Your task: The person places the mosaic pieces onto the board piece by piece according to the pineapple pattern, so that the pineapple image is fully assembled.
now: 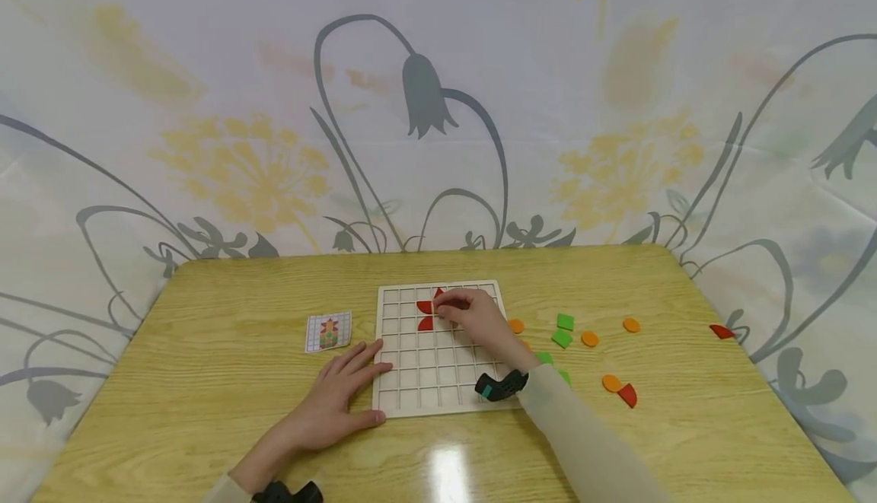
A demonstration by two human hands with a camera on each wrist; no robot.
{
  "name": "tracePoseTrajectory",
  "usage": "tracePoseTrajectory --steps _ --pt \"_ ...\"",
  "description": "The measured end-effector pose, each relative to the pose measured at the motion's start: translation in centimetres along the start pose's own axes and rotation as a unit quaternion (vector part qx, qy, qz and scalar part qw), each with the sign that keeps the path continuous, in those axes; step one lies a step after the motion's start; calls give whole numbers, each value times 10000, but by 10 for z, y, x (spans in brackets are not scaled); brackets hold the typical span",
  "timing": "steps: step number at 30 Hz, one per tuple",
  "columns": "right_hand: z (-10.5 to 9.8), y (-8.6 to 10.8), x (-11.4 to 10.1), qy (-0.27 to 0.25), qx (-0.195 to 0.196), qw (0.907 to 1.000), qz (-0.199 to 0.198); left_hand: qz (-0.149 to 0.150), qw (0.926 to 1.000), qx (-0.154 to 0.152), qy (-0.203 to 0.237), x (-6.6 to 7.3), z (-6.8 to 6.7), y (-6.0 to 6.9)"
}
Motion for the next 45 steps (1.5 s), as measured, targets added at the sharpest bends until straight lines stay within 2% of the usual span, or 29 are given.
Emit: tracePoseTrajectory --steps 5,9,14,17,20,22,24,27,30,32,35,37,41,45 --pt "-14 7 -7 42 -142 9996 -231 0 10000 -2 64 1 0 0" --pt "-41 18 -6 125 -39 9998 -148 -22 10000 -13 91 2 0 0" --pt "-90 38 5 407 492 9980 1 6 10000 12 33 4 -1 0" --pt "-124 54 18 650 843 9942 142 22 10000 26 13 5 -1 0" --pt "-160 75 31 839 1229 9888 115 22 10000 24 20 5 -1 0" --pt "-184 93 41 1019 1529 9828 192 4 10000 9 42 5 -1 0" --pt "-208 113 52 1326 1868 9729 321 -15 10000 -14 40 4 0 0" --pt "-241 145 72 1915 2413 9479 811 -9 10000 -30 9 4 1 -1" --pt "-267 174 95 2384 2737 9209 1424 45 10000 -18 -11 5 0 -1" --pt "-278 189 109 2471 2756 9122 1757 77 10000 -5 -25 6 0 -1" --pt "-283 199 125 2572 2559 9114 1942 86 10000 28 -35 6 -2 0" --pt "-284 200 131 2558 2471 9145 1929 77 10000 38 -49 6 -2 0" --pt "-283 200 139 2548 2486 9139 1950 72 10000 33 -50 5 -2 0" --pt "-282 196 142 2558 2609 9095 1982 64 10000 21 -19 3 -1 0"
Point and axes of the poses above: each hand's wrist, its own y-axis away from the middle knuckle, its own z-axis out of the palm, x = y × z, the point moved 10 cm from there along -y, towards the middle knuckle, and after that the axes turned 10 degrees about y, right-handed, at the moved point
